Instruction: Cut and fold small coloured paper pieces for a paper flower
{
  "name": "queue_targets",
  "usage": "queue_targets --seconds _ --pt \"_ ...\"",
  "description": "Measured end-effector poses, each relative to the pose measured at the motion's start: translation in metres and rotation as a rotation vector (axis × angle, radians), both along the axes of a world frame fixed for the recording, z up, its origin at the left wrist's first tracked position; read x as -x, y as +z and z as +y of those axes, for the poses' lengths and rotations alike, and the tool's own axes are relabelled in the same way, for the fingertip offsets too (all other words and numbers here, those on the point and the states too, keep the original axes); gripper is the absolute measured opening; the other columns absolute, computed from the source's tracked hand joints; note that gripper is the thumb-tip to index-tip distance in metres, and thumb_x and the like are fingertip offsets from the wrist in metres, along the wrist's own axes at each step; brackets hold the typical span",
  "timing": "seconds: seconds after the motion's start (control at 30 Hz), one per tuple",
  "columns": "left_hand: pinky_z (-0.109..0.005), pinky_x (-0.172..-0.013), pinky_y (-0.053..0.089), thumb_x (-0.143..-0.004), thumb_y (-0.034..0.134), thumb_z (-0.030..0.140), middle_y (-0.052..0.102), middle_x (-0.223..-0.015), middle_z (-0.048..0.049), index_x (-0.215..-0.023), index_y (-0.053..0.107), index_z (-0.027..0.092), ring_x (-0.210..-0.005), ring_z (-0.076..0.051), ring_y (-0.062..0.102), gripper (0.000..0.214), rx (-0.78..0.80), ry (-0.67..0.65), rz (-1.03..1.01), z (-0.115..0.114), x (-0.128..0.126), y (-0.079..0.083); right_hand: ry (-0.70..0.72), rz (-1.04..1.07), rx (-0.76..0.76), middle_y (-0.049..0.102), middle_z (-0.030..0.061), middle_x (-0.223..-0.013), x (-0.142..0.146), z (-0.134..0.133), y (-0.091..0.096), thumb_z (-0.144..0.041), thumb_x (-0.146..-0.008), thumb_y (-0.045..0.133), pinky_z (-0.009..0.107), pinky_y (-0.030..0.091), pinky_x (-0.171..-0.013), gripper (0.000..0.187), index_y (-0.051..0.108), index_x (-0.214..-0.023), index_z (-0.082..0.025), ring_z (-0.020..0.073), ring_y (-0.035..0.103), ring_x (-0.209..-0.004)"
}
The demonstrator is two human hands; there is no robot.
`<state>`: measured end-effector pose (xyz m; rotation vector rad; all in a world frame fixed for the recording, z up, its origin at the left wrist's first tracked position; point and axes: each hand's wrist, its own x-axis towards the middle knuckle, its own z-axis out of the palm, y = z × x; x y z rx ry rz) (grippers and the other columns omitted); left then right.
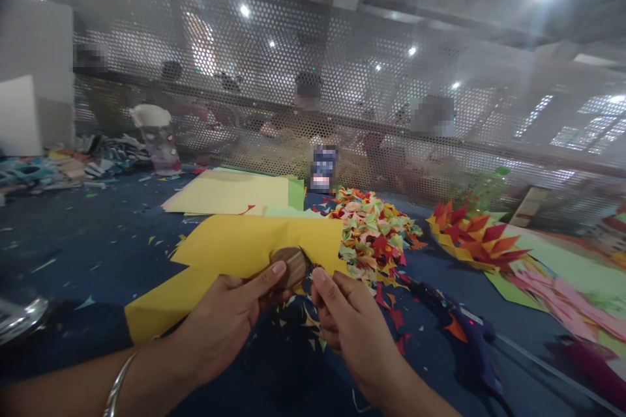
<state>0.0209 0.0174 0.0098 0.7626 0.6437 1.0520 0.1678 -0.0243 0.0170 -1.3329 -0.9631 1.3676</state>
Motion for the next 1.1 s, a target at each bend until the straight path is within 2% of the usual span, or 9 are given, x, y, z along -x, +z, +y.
queue_targets --seconds 0.13,0.2,0.4,0.57,0.7,0.8,0.9,1.03,1.1 --pt "-0.026 -0.067 0.051 -0.072 0.072 0.030 0.071 -0.074 -0.0057 -0.072 0.074 0.015 -0.066 -0.014 0.060 0.014 -0.071 0.049 0.100 0.001 0.002 -0.002 0.008 -0.018 -0.027 0.021 -0.0120 -0.047 -0.002 -0.001 0.000 -0.058 -0.076 0.060 0.015 0.012 -0.035 0.045 0.043 -0.066 -0.018 0.0025 0.013 -0.040" --pt "-0.025 -0.066 0.050 -0.073 0.071 0.030 0.070 -0.069 -0.0041 -0.071 0.074 0.016 -0.063 -0.013 0.059 0.014 -0.124 0.064 0.136 0.002 0.002 -0.003 0.008 -0.028 -0.036 0.021 -0.0119 -0.048 -0.003 -0.001 0.000 -0.058 -0.076 0.061 0.015 0.012 -0.036 0.045 0.043 -0.065 -0.018 0.0026 0.013 -0.040" --pt "-0.030 -0.078 0.050 -0.075 0.068 0.028 0.072 -0.088 -0.0084 -0.079 0.073 0.014 -0.083 -0.019 0.063 0.016 -0.259 0.030 0.148 0.007 0.006 0.000 0.013 -0.049 -0.026 0.020 -0.0125 -0.047 -0.007 -0.002 0.001 -0.061 -0.073 0.061 0.017 0.010 -0.035 0.047 0.043 -0.065 -0.018 0.0022 0.012 -0.039" --pt "-0.033 -0.080 0.050 -0.074 0.069 0.027 0.072 -0.087 -0.0086 -0.085 0.073 0.016 -0.083 -0.021 0.065 0.016 -0.277 0.003 0.186 0.011 0.009 0.001 0.047 -0.101 -0.043 0.019 -0.0122 -0.047 -0.009 -0.005 0.006 -0.061 -0.072 0.062 0.018 0.010 -0.036 0.049 0.039 -0.061 -0.019 0.0026 0.012 -0.040" --pt "-0.032 -0.083 0.049 -0.072 0.069 0.023 0.071 -0.099 -0.0078 -0.092 0.072 0.019 -0.088 -0.020 0.064 0.021 -0.280 -0.025 0.106 0.013 0.009 0.004 0.036 -0.133 -0.059 0.021 -0.0114 -0.049 -0.009 -0.006 0.007 -0.061 -0.073 0.062 0.019 0.010 -0.037 0.048 0.040 -0.063 -0.019 0.0029 0.013 -0.040" --pt "-0.031 -0.083 0.049 -0.072 0.068 0.023 0.071 -0.099 -0.0084 -0.093 0.072 0.019 -0.087 -0.020 0.064 0.021 -0.288 -0.037 0.100 0.014 0.009 0.007 0.037 -0.129 -0.068 0.021 -0.0116 -0.048 -0.010 -0.005 0.005 -0.060 -0.075 0.060 0.019 0.010 -0.037 0.047 0.042 -0.064 -0.019 0.0029 0.013 -0.040" --pt "-0.031 -0.080 0.049 -0.074 0.066 0.025 0.072 -0.095 -0.0082 -0.094 0.072 0.019 -0.084 -0.020 0.065 0.022 -0.317 0.000 0.179 0.017 0.011 0.007 0.061 -0.107 -0.036 0.020 -0.0119 -0.046 -0.011 -0.005 0.003 -0.060 -0.076 0.059 0.019 0.010 -0.036 0.046 0.043 -0.064 -0.018 0.0028 0.012 -0.039" --pt "-0.030 -0.071 0.049 -0.074 0.065 0.031 0.072 -0.075 -0.0075 -0.074 0.074 0.016 -0.071 -0.019 0.064 0.017 -0.348 0.143 0.433 0.025 0.015 0.004 0.102 -0.124 0.007 0.019 -0.0116 -0.046 -0.012 -0.009 0.006 -0.059 -0.080 0.056 0.019 0.008 -0.037 0.045 0.043 -0.063 -0.018 0.0030 0.012 -0.039" --pt "-0.029 -0.066 0.048 -0.073 0.066 0.031 0.071 -0.071 -0.0061 -0.070 0.074 0.016 -0.067 -0.018 0.062 0.017 -0.356 0.211 0.504 0.027 0.017 0.002 0.122 -0.127 0.023 0.019 -0.0114 -0.046 -0.013 -0.011 0.009 -0.059 -0.080 0.056 0.019 0.007 -0.037 0.045 0.043 -0.064 -0.019 0.0031 0.012 -0.039"
